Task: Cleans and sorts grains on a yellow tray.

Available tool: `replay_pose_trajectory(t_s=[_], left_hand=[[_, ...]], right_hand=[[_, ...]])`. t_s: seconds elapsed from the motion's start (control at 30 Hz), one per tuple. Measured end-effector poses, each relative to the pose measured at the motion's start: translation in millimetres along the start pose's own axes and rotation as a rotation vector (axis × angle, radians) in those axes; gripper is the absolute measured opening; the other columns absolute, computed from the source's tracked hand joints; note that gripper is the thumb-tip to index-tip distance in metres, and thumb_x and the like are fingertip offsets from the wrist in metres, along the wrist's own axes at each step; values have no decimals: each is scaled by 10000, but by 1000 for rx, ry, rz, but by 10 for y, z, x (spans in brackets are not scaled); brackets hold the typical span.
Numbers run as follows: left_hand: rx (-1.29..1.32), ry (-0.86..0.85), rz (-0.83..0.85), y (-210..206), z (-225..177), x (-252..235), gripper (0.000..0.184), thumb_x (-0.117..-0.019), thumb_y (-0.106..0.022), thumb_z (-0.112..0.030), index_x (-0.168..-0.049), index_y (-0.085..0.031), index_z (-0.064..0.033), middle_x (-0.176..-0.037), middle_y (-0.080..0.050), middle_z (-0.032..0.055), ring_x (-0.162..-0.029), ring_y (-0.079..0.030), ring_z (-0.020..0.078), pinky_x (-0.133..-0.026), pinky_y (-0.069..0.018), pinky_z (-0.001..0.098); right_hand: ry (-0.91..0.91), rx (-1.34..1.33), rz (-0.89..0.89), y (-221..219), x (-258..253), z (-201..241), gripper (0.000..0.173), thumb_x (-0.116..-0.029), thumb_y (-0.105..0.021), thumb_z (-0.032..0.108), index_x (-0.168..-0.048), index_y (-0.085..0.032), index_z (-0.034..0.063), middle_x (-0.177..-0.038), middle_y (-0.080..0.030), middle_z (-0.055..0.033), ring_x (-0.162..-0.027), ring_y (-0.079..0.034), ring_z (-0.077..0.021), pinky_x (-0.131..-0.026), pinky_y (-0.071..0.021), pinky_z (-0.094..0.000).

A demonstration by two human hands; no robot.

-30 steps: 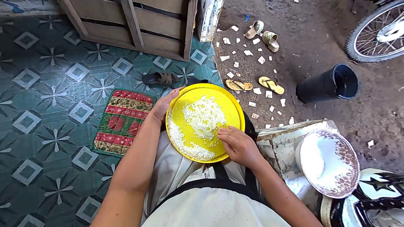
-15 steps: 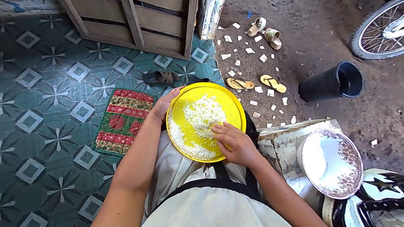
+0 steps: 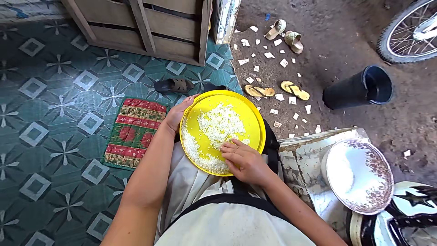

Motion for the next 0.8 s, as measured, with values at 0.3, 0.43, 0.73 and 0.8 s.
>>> replay_pose_trajectory(t_s=[0.3,0.43,0.73,0.8], left_hand=[[-11,18,-36,-18,-14,1,450,-1113,-252,-299,-1507,-405,-147,-1307,-643,57,-1136,-651,124,-937,-562,305],[8,13,-35,-13,-14,16,455,-1111,-258,-312,-1506,-407,-141,-1295,-650,63,-1126,-658,134,-929,-567,309],[-12,37,-70,-82,-60,52,442,-1114,-244,-306,-1488,-414,-142,-1252,-654,63,-1071,-666,127,-891,-570,305],[-24,6,-34,-33,-25,28,464,-1109,-239,-320,-1505,-404,-143,-1287,-652,62,-1116,-661,127,-923,-570,306]], right_hand=[[2,-46,16,-109,-56,44,276,-1016,-531,187,-1115,-750,52,-1294,-708,-106,-1296,-622,-250,-1161,-434,-457],[28,-91,20,-148,-108,117,270,-1018,-533,178,-1108,-754,51,-1285,-714,-101,-1288,-628,-238,-1168,-428,-437],[56,-14,68,-203,-173,65,301,-1019,-545,236,-1179,-733,64,-1353,-675,-108,-1345,-581,-257,-1211,-341,-533],[74,-58,48,-193,-201,92,302,-1022,-551,240,-1180,-733,58,-1330,-689,-106,-1333,-592,-246,-1216,-331,-537]])
Point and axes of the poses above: each hand's wrist, its own x-axis away from the middle knuckle, its own y-axis out of the back of the hand, z = x × y, the point moved 6 cm from there along -x, towards the middle knuckle
